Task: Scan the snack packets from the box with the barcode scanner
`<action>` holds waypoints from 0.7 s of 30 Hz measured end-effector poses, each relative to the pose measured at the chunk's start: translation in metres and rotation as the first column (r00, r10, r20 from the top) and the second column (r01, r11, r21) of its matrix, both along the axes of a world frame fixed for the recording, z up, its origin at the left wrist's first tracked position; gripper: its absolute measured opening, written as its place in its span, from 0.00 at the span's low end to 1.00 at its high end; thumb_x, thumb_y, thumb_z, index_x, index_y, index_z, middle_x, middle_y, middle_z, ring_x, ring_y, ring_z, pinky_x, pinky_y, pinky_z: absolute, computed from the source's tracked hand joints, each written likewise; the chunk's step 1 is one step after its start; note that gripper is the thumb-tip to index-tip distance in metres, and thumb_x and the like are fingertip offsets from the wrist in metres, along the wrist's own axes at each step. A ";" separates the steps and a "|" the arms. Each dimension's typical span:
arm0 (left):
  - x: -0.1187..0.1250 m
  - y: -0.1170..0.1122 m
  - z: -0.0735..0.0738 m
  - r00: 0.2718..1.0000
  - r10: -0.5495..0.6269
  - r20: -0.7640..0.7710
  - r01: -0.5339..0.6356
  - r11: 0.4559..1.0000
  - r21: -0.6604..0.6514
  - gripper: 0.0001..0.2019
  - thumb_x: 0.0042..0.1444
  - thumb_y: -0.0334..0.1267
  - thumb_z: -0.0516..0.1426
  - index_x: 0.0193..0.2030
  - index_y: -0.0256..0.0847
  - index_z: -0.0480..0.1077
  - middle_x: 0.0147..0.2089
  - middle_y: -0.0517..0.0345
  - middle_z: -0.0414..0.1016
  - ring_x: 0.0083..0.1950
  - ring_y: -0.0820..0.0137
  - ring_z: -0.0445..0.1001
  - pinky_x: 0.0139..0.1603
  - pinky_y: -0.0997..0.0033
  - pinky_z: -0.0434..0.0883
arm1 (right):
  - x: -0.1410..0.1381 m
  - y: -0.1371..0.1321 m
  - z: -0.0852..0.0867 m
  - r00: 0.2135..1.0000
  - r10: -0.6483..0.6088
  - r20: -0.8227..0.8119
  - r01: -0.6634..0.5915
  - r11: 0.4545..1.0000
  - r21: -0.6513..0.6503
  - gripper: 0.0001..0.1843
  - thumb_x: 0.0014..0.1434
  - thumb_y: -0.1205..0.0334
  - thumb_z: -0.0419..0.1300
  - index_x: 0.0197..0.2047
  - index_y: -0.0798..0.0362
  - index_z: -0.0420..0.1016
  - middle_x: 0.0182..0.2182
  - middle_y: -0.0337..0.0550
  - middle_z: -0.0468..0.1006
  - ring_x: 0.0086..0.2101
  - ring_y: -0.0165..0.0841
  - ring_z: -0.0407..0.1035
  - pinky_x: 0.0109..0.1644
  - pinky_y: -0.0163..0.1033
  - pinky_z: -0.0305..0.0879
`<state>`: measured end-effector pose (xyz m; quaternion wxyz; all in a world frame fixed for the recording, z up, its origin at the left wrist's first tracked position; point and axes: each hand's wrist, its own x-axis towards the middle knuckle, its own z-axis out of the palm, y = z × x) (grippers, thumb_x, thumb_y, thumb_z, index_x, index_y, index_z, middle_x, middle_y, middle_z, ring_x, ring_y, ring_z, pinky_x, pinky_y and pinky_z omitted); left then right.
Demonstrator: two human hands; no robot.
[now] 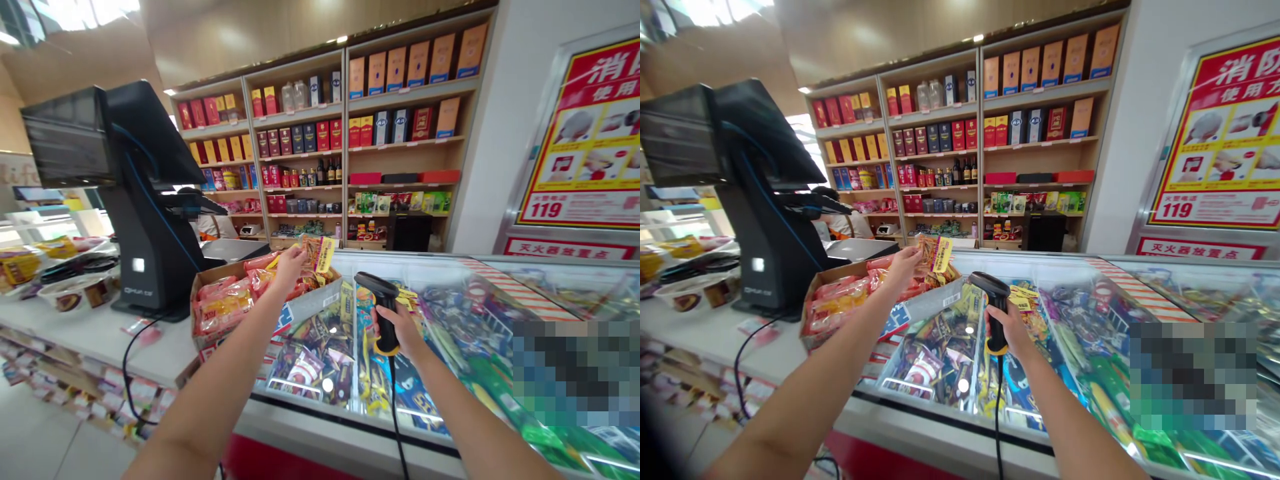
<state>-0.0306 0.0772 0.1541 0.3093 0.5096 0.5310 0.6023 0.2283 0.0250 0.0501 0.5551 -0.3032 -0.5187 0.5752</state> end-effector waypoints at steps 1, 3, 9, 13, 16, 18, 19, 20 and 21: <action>0.010 -0.009 -0.009 0.987 -0.079 0.137 0.078 0.997 0.017 0.08 0.54 0.41 0.59 0.35 0.37 0.70 0.34 0.57 0.75 0.33 0.69 0.76 0.34 0.67 0.75 | 0.001 -0.001 0.001 1.000 0.005 -0.004 -0.005 1.000 0.008 0.15 0.48 0.52 0.67 0.28 0.55 0.70 0.21 0.38 0.72 0.17 0.27 0.64 0.19 0.34 0.64; 0.027 -0.021 -0.029 0.926 -0.176 0.333 0.170 0.984 0.046 0.10 0.49 0.41 0.63 0.32 0.38 0.69 0.32 0.58 0.74 0.32 0.69 0.76 0.34 0.67 0.75 | 0.001 -0.003 0.004 1.000 0.018 -0.017 -0.017 1.000 0.016 0.15 0.48 0.52 0.67 0.29 0.55 0.70 0.22 0.38 0.72 0.18 0.27 0.64 0.20 0.34 0.65; 0.062 -0.025 -0.076 0.721 -0.225 0.656 0.306 0.952 -0.009 0.13 0.41 0.36 0.67 0.29 0.39 0.66 0.26 0.62 0.71 0.26 0.75 0.72 0.28 0.76 0.70 | 0.003 -0.008 0.009 0.999 0.036 -0.019 -0.036 0.999 0.007 0.16 0.47 0.52 0.67 0.30 0.54 0.70 0.22 0.38 0.72 0.18 0.27 0.64 0.20 0.34 0.65; 0.079 -0.025 -0.094 0.553 -0.340 0.760 0.453 0.889 0.068 0.16 0.37 0.30 0.68 0.32 0.39 0.66 0.26 0.63 0.72 0.22 0.79 0.69 0.21 0.81 0.61 | 0.004 -0.012 0.013 0.999 0.033 -0.024 -0.033 0.999 0.005 0.15 0.47 0.52 0.67 0.31 0.53 0.70 0.23 0.38 0.72 0.19 0.27 0.64 0.21 0.34 0.65; 0.081 -0.026 -0.103 0.497 -0.346 0.795 0.503 0.862 0.061 0.25 0.34 0.25 0.67 0.40 0.42 0.66 0.32 0.61 0.77 0.27 0.74 0.75 0.28 0.76 0.70 | 0.006 -0.014 0.018 0.999 0.036 0.002 -0.036 0.999 0.000 0.16 0.46 0.51 0.67 0.30 0.53 0.70 0.23 0.38 0.71 0.18 0.27 0.63 0.20 0.35 0.64; 0.079 -0.025 -0.107 0.521 -0.323 0.790 0.483 0.875 0.039 0.27 0.33 0.24 0.67 0.42 0.42 0.66 0.34 0.60 0.78 0.30 0.71 0.77 0.34 0.70 0.74 | 0.008 -0.015 0.022 0.997 0.046 0.062 -0.047 0.999 0.015 0.16 0.46 0.51 0.67 0.30 0.53 0.69 0.22 0.38 0.71 0.18 0.28 0.63 0.20 0.35 0.64; 0.078 -0.024 -0.109 0.540 -0.311 0.782 0.466 0.884 0.031 0.26 0.33 0.24 0.67 0.41 0.41 0.65 0.33 0.59 0.79 0.30 0.71 0.77 0.35 0.69 0.74 | 0.009 -0.015 0.023 0.993 0.049 0.103 -0.051 0.998 0.021 0.17 0.47 0.51 0.67 0.30 0.53 0.68 0.21 0.38 0.71 0.18 0.28 0.63 0.20 0.35 0.63; 0.077 -0.022 -0.110 0.558 -0.302 0.773 0.446 0.895 0.027 0.24 0.34 0.26 0.68 0.39 0.40 0.66 0.33 0.58 0.79 0.29 0.71 0.77 0.35 0.69 0.74 | 0.011 -0.015 0.024 0.988 0.049 0.147 -0.053 0.998 0.022 0.17 0.47 0.51 0.67 0.30 0.53 0.68 0.20 0.37 0.71 0.17 0.28 0.63 0.20 0.35 0.63; 0.076 -0.021 -0.112 0.572 -0.295 0.765 0.426 0.904 0.029 0.22 0.34 0.28 0.68 0.37 0.39 0.66 0.32 0.58 0.79 0.29 0.71 0.77 0.35 0.70 0.74 | 0.013 -0.014 0.025 0.981 0.043 0.188 -0.048 0.999 0.017 0.17 0.46 0.51 0.67 0.30 0.53 0.67 0.20 0.37 0.70 0.17 0.28 0.63 0.19 0.35 0.62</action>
